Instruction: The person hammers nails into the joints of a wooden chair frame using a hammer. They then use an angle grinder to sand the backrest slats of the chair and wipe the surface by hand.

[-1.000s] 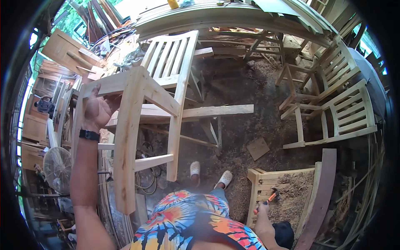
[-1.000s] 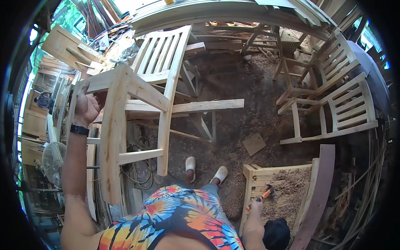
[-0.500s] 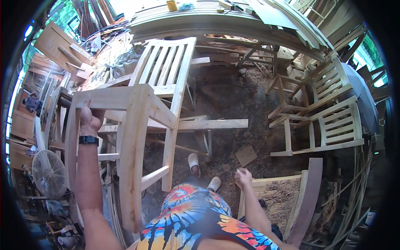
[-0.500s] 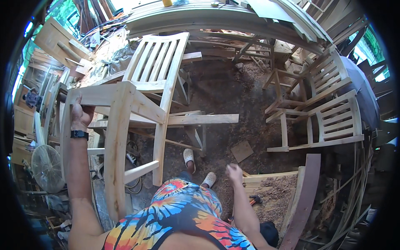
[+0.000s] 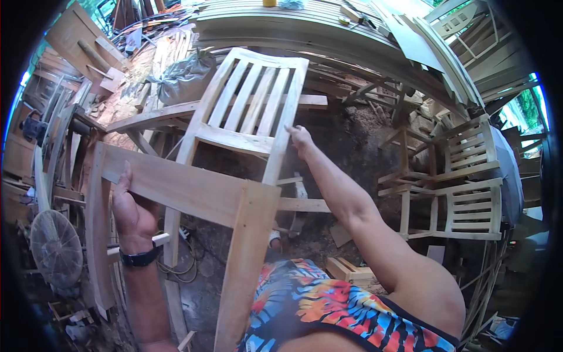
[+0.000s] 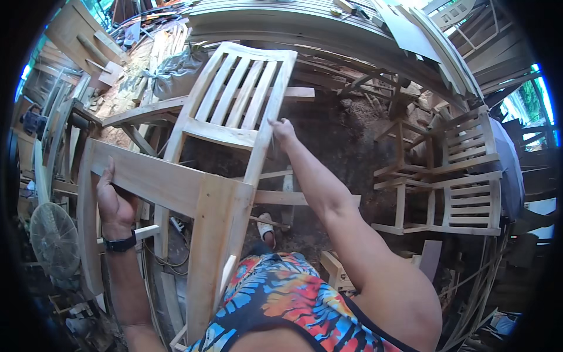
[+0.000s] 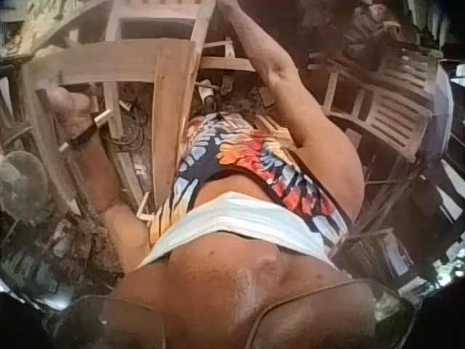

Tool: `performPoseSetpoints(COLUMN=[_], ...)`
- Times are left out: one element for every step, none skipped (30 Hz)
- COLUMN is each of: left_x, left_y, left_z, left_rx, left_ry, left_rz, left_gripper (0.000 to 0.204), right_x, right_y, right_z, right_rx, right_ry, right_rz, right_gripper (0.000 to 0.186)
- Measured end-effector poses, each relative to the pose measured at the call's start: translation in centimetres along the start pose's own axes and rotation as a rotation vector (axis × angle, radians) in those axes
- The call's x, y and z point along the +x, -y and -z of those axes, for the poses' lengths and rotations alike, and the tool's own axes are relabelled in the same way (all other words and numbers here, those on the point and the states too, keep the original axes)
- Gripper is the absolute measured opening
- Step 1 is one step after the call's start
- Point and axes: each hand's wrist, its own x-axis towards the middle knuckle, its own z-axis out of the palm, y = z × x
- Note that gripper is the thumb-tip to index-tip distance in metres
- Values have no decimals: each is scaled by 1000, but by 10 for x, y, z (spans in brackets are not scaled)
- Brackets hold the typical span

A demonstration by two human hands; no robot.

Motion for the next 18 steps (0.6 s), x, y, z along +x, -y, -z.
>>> performPoseSetpoints(left_x=[-2, 1, 8, 12, 15, 11, 12, 13, 6, -3, -1, -2, -3, -8, -16, -22, -24, -28], left_y=[-8, -11, -14, -14, -17, -15, -13, -14, -22, -28, -36, -47, -53, -59, -63, -67, -75, -84], left_z=[8, 6, 4, 9, 11, 15, 18, 17, 10, 1, 4, 7, 1, -5, -18, -33, -45, -54], left_rx=[-10, -7, -19, -26, 5, 29, 63, 100, 56, 13, 35, 97, 123, 147, 204, 210, 250, 290], left_ry=[-19, -15, -4, -15, -60, -47, -77, -103, -59, -8, 65, 122, 195, 256, 246, 275, 340, 404], left_rz=[18, 5, 66, 126, 163, 152, 106, 65, 105, 159, 134, 149, 160, 168, 183, 216, 276, 336], left_gripper=[39, 39, 40, 41, 43, 43, 40, 38, 37, 37, 36, 37, 38, 38, 38, 39, 40, 41], right_x=[-10, -10, 8, -1, -7, -14, -19, -24, -37, -42, -46, -53, -61, -76, -96, -108, -115, -124], right_y=[16, 34, 41, 48, 51, 50, 49, 43, 44, 40, 33, 24, 12, 6, 2, 0, -6, -14], right_z=[-21, -19, -17, -21, -20, -15, -8, 1, 13, 27, 40, 52, 65, 76, 89, 108, 121, 138], right_rx=[231, 468, 560, 613, 624, 640, 690, 744, 763, 807, 808, 809, 830, 844, 908, 980, 1028, 1054], right_ry=[117, 202, 234, 199, 249, 296, 260, 214, 232, 193, 177, 162, 188, 172, 153, 127, 110, 83], right_rz=[-135, -257, -392, -406, -405, -403, -352, -305, -311, -311, -358, -405, -383, -391, -416, -428, -389, -383], right_gripper=[62, 54, 47, 52, 52, 52, 52, 53, 61, 61, 66, 71, 83, 83, 85, 87, 91, 91])
